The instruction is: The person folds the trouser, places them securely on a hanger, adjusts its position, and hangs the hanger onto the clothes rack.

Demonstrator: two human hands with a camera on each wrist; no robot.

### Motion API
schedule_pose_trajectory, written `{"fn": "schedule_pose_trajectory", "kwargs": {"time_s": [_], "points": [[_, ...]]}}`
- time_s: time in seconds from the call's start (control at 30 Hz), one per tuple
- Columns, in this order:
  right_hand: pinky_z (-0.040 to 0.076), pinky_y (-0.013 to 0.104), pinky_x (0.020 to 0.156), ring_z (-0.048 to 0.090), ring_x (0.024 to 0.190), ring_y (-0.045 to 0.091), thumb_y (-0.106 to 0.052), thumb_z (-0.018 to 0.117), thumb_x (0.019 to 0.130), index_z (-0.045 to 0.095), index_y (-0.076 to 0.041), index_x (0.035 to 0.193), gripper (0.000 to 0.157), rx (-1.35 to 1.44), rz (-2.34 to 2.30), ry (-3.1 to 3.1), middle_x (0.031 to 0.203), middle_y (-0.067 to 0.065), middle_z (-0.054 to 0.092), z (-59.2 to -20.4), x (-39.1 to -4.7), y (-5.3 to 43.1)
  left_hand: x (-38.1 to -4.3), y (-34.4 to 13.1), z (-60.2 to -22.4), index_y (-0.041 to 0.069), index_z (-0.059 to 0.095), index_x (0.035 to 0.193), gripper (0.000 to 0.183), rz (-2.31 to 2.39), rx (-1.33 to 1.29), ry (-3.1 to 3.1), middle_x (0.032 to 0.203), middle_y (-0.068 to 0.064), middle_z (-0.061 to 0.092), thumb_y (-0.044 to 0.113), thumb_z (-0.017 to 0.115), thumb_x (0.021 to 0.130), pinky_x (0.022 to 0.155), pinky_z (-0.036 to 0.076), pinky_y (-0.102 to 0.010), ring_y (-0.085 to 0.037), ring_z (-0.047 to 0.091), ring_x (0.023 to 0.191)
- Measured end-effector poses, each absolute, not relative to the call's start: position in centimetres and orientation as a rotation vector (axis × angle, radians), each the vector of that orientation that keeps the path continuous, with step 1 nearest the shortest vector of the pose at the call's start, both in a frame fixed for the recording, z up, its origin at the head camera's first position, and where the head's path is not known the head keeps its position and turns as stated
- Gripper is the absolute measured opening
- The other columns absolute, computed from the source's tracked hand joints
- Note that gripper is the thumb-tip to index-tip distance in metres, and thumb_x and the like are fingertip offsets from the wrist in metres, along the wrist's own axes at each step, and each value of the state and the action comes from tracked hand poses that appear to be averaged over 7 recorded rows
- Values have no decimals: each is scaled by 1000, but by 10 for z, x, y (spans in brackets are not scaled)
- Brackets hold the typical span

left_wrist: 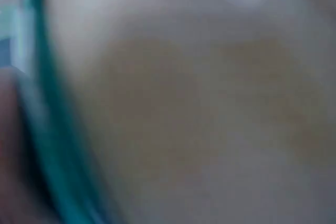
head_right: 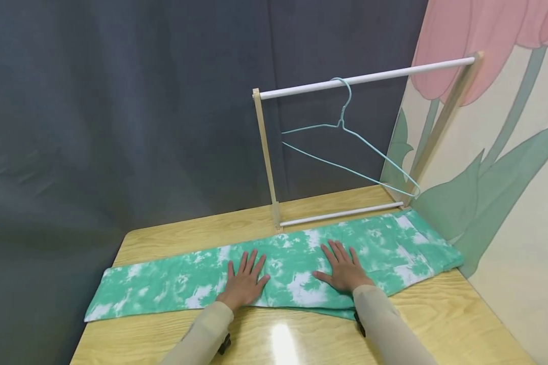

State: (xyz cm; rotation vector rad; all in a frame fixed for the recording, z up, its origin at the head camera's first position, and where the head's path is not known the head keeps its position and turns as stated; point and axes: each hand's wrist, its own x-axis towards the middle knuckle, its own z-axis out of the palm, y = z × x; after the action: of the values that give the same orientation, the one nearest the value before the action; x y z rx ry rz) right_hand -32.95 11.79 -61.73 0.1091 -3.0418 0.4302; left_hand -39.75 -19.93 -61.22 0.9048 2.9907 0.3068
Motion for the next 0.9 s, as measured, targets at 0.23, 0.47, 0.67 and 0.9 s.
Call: {"fn": "schedule_pose_trajectory", "kwargs": {"time_s": [0.23,0.47,0.67,0.9], "points": [[5,71,118,13,151,47,-63,55,94,25,-9,158,89,146,483,-2976,165,23,17,-611,-328,115,-415,-236,-635,33,17,160,60,411,900,2971,170,-3,2,57,24,106,123,0,-63,-30,-2,158],[6,71,116,16,150,48,-62,57,93,27,-8,157,89,128,470,-2959,164,23,19,-613,-324,120,-433,-314,-637,24,19,161,61,602,626,3034,170,-11,0,52,26,107,118,-9,-69,-38,-6,156],[2,71,117,12,151,47,-63,56,93,25,-10,158,90,112,525,-2949,165,22,15,-614,-320,131,-444,-356,-621,26,10,162,72,542,431,3007,168,-15,-11,62,31,103,108,-19,-78,-42,-16,153],[0,71,115,13,149,49,-62,59,91,28,-11,157,89,69,569,-2862,163,23,18,-623,-307,146,-466,-359,-625,9,-2,161,87,726,188,3004,163,-26,-22,65,28,101,115,-15,-72,-49,-26,147]]}}
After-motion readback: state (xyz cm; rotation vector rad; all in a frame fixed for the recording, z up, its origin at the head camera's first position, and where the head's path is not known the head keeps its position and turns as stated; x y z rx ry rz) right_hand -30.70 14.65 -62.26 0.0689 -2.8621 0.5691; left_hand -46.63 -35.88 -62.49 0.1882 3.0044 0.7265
